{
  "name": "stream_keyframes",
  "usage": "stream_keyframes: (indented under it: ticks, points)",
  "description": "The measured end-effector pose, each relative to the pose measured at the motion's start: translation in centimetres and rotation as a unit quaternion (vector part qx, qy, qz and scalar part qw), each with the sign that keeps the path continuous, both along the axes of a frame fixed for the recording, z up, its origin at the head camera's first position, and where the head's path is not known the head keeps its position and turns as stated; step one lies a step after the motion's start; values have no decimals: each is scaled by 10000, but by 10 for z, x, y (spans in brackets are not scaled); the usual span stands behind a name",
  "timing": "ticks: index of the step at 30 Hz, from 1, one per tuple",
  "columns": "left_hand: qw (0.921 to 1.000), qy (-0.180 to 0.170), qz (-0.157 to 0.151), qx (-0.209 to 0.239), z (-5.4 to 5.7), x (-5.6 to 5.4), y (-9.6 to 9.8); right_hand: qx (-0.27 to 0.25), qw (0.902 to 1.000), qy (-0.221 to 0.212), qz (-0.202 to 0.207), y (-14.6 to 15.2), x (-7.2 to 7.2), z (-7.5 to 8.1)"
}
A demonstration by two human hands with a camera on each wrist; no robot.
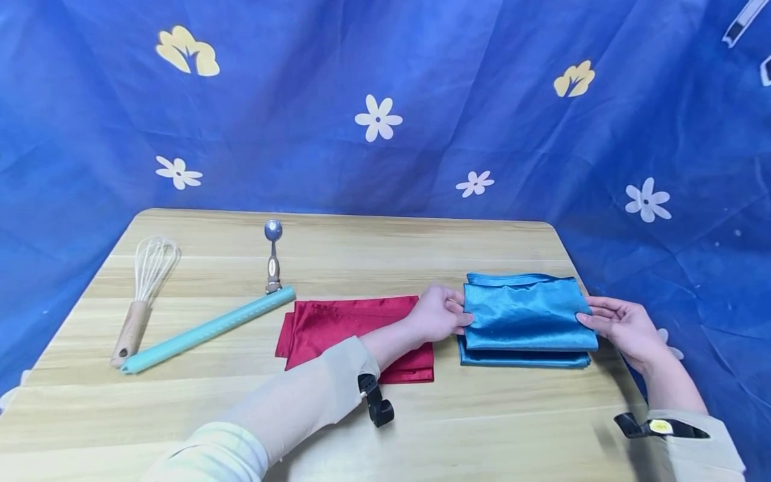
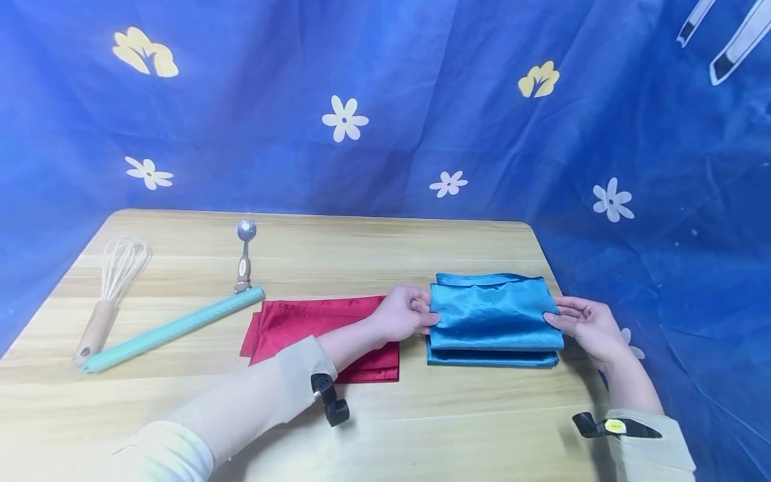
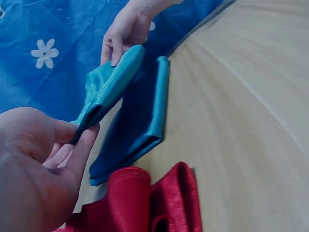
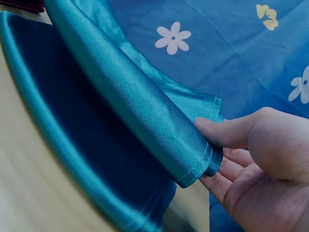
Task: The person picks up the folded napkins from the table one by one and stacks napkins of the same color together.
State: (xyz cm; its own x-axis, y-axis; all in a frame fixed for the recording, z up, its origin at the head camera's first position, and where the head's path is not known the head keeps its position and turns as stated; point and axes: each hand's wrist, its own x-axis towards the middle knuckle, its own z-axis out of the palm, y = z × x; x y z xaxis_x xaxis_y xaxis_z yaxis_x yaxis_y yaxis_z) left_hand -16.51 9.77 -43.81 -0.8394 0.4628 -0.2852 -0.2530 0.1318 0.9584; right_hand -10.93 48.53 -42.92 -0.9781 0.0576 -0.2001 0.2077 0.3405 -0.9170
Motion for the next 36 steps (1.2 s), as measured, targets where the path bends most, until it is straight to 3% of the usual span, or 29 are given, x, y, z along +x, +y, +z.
stream_keyframes:
  ticks: [7, 15, 21, 29, 36]
  points:
    - [9998, -16, -121, -172, -9, 4, 4, -115, 9996, -181, -168, 2, 10, -13]
    - [9988, -91, -219, -420, -14, 8, 4, 768, 9968, -191, 84, 3, 9, -24]
    - [9973, -7, -265, -683, -17, 11, 6, 806, 9965, -34, 223, 4, 8, -32]
    - [9965, 44, -304, -783, -19, 11, 6, 1396, 9900, -126, 164, -4, 6, -34]
    - [9965, -37, -248, -794, -17, 11, 5, 1275, 9916, -113, 195, -5, 3, -34]
